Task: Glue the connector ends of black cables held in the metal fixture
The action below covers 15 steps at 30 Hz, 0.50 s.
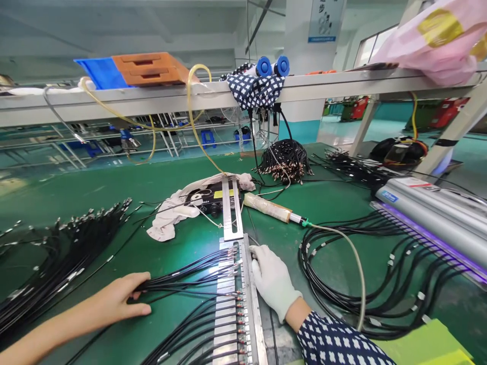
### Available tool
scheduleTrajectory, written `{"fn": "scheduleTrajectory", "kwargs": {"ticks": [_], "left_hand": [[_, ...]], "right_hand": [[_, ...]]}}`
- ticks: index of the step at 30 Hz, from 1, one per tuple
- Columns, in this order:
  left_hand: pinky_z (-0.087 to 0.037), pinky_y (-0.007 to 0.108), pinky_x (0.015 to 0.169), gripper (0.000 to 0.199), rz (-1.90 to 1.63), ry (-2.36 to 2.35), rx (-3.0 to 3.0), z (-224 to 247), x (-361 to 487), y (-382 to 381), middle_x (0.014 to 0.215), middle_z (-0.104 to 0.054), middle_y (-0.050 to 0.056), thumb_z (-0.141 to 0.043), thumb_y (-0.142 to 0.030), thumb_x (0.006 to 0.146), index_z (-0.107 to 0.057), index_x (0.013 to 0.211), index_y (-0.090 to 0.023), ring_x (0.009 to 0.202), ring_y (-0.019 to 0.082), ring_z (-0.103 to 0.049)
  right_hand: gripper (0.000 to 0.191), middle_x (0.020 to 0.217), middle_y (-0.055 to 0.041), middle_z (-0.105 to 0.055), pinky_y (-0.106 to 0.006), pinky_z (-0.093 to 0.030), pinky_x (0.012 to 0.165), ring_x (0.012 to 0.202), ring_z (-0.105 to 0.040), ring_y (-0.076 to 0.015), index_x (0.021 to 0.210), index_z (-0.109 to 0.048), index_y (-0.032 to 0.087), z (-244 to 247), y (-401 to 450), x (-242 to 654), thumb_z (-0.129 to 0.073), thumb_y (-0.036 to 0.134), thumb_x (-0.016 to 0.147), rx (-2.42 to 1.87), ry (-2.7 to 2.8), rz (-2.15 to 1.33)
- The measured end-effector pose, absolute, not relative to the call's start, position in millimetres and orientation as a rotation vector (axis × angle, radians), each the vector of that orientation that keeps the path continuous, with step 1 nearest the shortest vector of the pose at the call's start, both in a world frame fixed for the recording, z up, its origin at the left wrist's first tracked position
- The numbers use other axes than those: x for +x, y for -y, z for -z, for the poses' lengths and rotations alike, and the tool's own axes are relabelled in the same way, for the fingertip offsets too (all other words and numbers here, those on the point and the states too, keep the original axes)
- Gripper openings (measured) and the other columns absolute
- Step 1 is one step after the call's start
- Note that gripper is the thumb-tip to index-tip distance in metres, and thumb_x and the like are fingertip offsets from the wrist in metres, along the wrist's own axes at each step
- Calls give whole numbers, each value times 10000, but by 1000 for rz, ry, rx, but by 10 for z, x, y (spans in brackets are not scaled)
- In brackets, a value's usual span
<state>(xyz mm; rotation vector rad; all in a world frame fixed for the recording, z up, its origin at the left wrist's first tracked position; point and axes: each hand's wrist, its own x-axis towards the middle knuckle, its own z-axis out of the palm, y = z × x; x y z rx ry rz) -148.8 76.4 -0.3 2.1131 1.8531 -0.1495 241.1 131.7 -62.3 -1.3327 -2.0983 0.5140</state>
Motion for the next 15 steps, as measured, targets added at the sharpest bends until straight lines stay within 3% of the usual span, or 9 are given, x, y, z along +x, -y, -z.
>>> {"fn": "scheduleTrajectory", "kwargs": {"ticks": [5, 10, 12, 15], "left_hand": [[-442, 317, 788, 282, 47, -1797, 2139, 161, -1257, -618, 942, -651, 62, -406, -441, 916, -566, 906, -209, 885, 238, -619], [-436, 329, 735, 320, 154, -1849, 2218, -138, -1511, -859, 861, -662, 51, -379, -462, 927, -583, 888, -219, 813, 241, -622], [-445, 382, 810, 312, 187, -1925, 2297, -208, -1541, -902, 974, -667, 94, -414, -437, 903, -621, 936, -206, 925, 284, -616], [-409, 479, 972, 440, 105, -2032, 2290, -133, -1356, -689, 1264, -587, 163, -468, -460, 867, -594, 1180, -178, 1175, 359, -529]], "right_hand": [[301, 1066, -58, -601, -372, -473, 931, 1018, -590, -220, 1183, -554, 218, 622, -1323, 2414, -393, 178, 932, -1339, 2085, -527], [278, 1062, -46, -610, -359, -476, 920, 1009, -594, -211, 1151, -564, 221, 624, -1326, 2418, -401, 180, 929, -1338, 2077, -534], [274, 1062, -46, -611, -359, -476, 917, 1014, -594, -212, 1141, -568, 222, 625, -1325, 2420, -402, 179, 927, -1337, 2074, -535], [276, 1057, -45, -615, -358, -475, 916, 1010, -596, -211, 1139, -572, 225, 627, -1324, 2424, -401, 179, 927, -1338, 2070, -537]]}}
